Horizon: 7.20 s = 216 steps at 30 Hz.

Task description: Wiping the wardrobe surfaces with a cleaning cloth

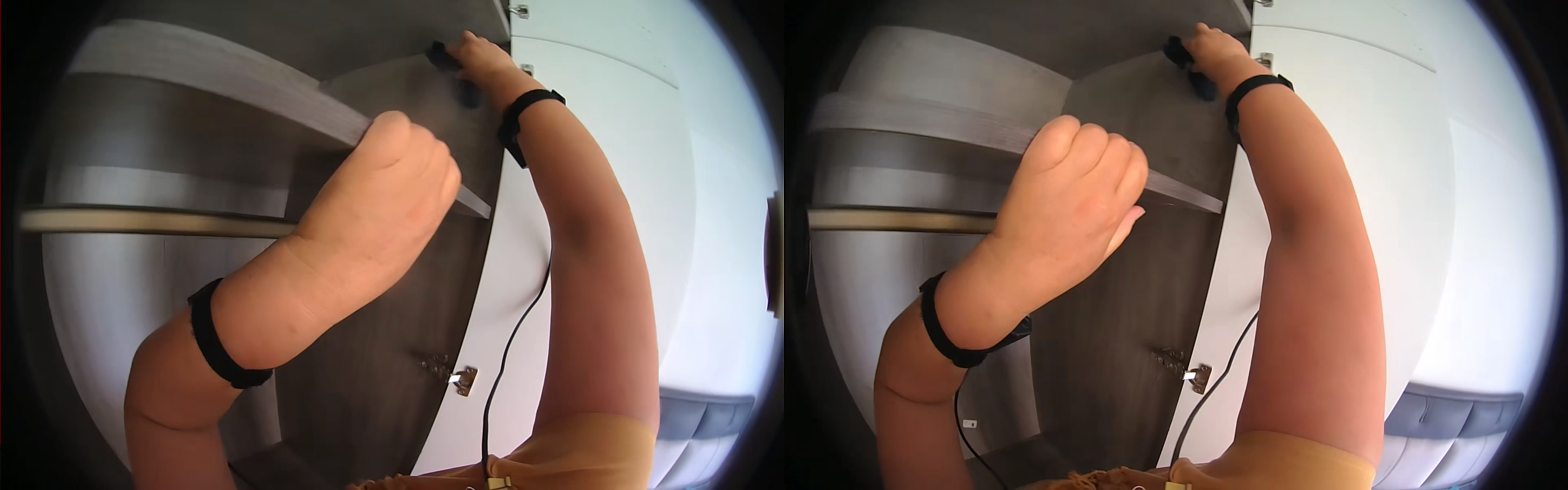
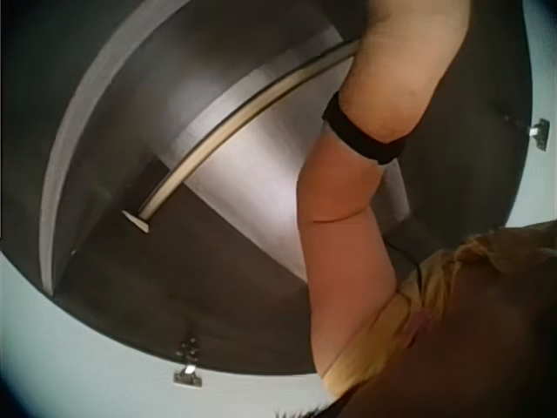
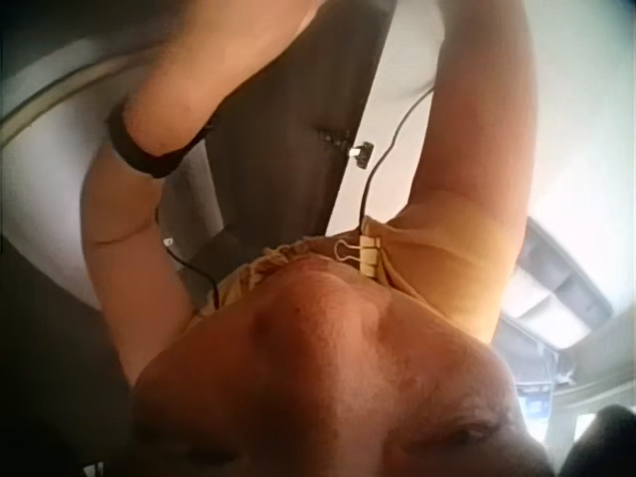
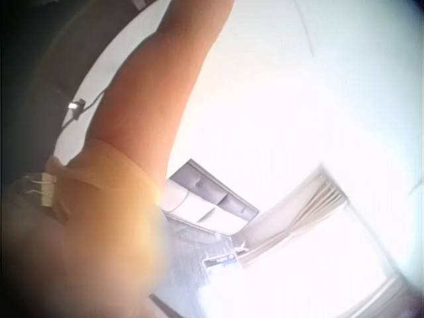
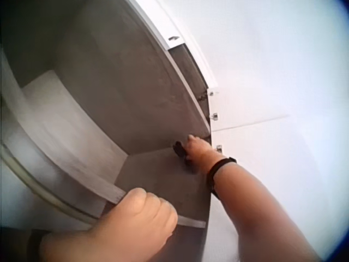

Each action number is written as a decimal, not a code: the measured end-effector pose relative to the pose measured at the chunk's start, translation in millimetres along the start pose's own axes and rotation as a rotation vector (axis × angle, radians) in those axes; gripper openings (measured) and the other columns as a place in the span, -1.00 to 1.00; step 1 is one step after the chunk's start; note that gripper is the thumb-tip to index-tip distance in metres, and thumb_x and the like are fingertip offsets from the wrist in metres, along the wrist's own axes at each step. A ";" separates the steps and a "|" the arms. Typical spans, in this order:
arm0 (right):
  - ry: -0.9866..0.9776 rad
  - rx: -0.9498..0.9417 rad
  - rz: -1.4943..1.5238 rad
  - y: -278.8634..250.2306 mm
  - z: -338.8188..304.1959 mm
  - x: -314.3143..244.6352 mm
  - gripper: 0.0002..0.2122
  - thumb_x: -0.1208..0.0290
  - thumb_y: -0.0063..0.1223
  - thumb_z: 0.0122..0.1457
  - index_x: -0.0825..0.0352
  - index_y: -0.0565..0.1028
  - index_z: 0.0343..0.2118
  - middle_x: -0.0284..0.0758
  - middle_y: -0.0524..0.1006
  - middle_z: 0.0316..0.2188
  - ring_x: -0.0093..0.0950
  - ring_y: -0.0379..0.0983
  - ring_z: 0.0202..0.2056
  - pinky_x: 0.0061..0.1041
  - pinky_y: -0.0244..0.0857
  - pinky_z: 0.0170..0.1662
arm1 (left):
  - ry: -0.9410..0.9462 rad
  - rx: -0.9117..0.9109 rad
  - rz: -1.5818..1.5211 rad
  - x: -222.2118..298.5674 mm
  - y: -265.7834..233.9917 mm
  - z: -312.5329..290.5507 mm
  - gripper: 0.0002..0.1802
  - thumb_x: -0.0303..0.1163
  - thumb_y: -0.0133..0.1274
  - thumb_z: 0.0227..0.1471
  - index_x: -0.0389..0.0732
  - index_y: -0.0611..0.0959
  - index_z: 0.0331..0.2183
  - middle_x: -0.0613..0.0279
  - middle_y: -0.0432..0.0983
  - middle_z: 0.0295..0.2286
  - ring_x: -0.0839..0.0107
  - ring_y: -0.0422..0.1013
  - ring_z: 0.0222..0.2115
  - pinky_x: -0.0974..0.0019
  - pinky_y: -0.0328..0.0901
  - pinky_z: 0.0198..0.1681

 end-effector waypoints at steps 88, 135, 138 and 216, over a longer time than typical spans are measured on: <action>-0.913 0.555 -0.292 -137.5 -202.3 -214.6 -0.72 0.38 0.05 -0.02 0.14 0.63 -0.21 -0.52 0.46 0.06 -0.51 0.25 0.14 -0.49 0.04 0.28 | -0.421 0.006 -1.380 65.9 -16.8 -168.2 -0.86 -0.51 0.18 -0.09 -0.27 0.58 -0.40 0.06 0.50 -0.24 0.09 0.44 -0.26 0.17 0.35 -0.20; -0.376 0.866 0.741 -198.1 -236.9 -187.7 -0.64 0.51 0.00 0.15 0.41 0.38 0.04 -0.06 0.39 0.01 -0.12 0.34 0.05 -0.22 0.22 0.11 | -1.359 0.840 -0.921 -89.9 27.1 -203.7 -0.48 -0.41 0.04 0.15 -0.23 0.29 0.12 0.08 0.40 -0.08 0.38 0.35 -0.10 0.31 0.26 0.01; -0.151 0.807 0.932 -188.0 -201.0 -150.8 -0.57 0.35 -0.24 0.31 0.44 0.21 0.19 -0.07 0.31 0.13 -0.21 0.25 0.15 -0.24 0.12 0.20 | -1.231 0.954 -0.556 -141.8 -13.1 -179.7 -0.32 -0.27 -0.02 0.20 -0.30 0.16 0.24 -0.15 -0.01 0.24 -0.06 -0.04 0.26 0.07 -0.14 0.30; 0.143 0.195 1.453 -139.6 -165.4 -151.1 -0.38 -0.01 -0.58 0.41 0.49 0.28 0.17 -0.20 0.36 0.14 -0.40 0.24 0.16 -0.50 0.03 0.24 | -1.670 0.904 -2.795 14.4 128.7 -61.4 -0.61 -0.46 -0.43 0.24 -0.31 0.47 -0.07 0.01 0.47 -0.08 0.15 0.45 -0.08 0.02 0.41 0.00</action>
Point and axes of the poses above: each hand's wrist, its own z-axis towards the middle knuckle, its own y-axis out of the palm, x = y × z, the point moved 7 cm from there along z, towards the middle knuckle
